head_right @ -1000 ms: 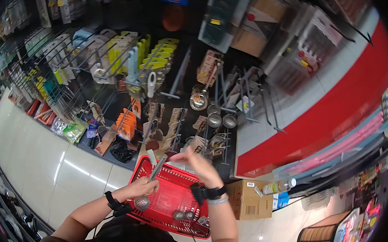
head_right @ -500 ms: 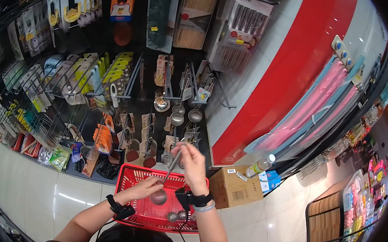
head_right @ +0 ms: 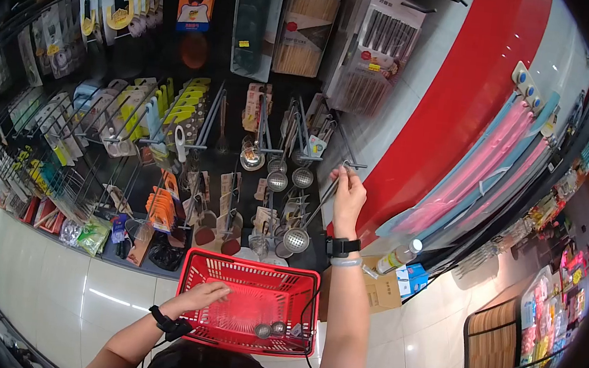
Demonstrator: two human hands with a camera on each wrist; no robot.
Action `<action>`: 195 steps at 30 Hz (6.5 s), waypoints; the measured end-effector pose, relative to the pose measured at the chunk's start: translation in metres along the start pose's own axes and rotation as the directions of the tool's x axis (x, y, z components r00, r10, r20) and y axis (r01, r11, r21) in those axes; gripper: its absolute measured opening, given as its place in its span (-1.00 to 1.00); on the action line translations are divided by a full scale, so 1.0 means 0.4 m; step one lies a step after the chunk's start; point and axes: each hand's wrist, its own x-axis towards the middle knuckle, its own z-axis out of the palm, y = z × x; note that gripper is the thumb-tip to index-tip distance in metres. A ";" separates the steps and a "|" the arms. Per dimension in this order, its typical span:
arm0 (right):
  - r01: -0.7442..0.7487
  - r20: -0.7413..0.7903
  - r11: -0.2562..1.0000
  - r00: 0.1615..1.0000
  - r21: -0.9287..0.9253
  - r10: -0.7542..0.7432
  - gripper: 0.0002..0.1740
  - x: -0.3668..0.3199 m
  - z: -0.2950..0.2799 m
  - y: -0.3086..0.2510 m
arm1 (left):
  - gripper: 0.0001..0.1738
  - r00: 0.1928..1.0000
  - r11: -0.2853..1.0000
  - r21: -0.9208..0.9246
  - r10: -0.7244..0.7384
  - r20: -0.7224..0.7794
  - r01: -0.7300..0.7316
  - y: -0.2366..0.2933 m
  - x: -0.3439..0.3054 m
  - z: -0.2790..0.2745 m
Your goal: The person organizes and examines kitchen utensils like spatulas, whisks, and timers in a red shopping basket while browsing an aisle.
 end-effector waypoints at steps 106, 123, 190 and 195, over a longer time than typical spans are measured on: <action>0.889 0.974 0.405 0.164 -0.214 0.155 -0.57 -0.398 0.001 -0.264 | -0.73 0.970 0.971 0.030 0.237 0.048 -0.239 0.060 0.004 0.091; -0.458 0.366 0.827 0.868 0.325 0.337 -0.70 -0.513 0.057 -0.120 | -0.79 0.943 0.956 -0.037 0.279 -0.180 -0.290 0.125 0.001 0.071; -0.233 0.530 0.971 0.831 0.053 0.171 -0.74 -0.339 0.285 -0.035 | -0.68 0.724 0.979 0.107 0.198 -0.661 -0.171 0.087 -0.057 -0.082; -0.463 0.454 0.839 0.836 0.285 0.308 -0.74 -0.460 0.272 -0.133 | -0.68 0.701 0.910 0.415 0.298 -0.648 -0.003 0.092 -0.011 -0.031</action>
